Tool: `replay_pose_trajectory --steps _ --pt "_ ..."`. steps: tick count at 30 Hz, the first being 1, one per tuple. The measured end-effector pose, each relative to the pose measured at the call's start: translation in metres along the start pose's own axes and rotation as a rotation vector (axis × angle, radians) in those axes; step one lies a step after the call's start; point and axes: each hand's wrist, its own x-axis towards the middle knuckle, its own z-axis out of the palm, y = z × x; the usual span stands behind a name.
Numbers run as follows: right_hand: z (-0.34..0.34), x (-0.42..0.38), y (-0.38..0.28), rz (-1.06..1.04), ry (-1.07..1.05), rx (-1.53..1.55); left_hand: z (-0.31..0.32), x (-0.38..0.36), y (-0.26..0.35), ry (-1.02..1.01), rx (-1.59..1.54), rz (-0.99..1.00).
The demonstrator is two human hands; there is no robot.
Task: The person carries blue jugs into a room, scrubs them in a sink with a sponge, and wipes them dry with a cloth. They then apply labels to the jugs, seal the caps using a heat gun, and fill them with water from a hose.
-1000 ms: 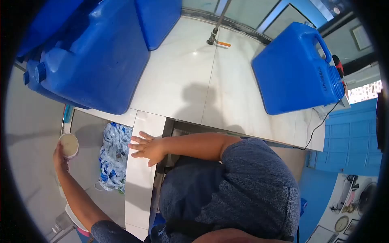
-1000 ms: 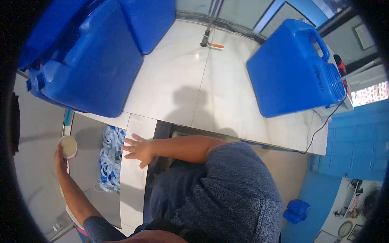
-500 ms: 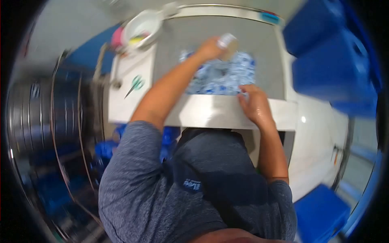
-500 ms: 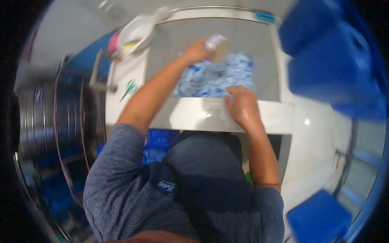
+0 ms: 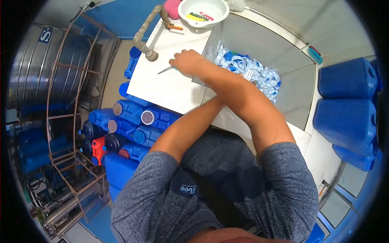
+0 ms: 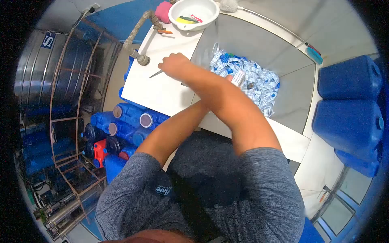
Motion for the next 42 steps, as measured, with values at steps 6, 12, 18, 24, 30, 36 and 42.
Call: replay_pose_trajectory --steps 6,12,18,24,30,36,42 --pt "-0.003 -0.006 0.007 0.137 -0.124 -0.001 -0.009 0.027 -0.081 -0.19 -1.044 -0.35" --pt "-0.058 -0.143 0.08 0.43 0.47 0.605 -0.034 0.015 0.005 -0.013 -0.604 -0.078" --pt "-0.066 -0.297 0.118 0.864 0.834 0.967 0.007 0.028 0.096 -0.04 -0.747 0.084" --pt "-0.056 -0.375 0.122 0.544 1.046 1.722 0.069 0.037 0.102 -0.315 -0.564 0.096" --pt "-0.09 -0.419 0.129 0.608 0.796 1.433 0.058 0.058 0.127 -0.63 -0.752 -0.254" --pt "-0.103 -0.416 0.107 0.806 0.925 0.505 0.079 0.051 0.154 -0.412 -0.522 -0.001" --pt "-0.101 -0.388 0.069 1.065 0.919 0.277 0.098 0.043 0.154 -0.257 -0.509 0.131"
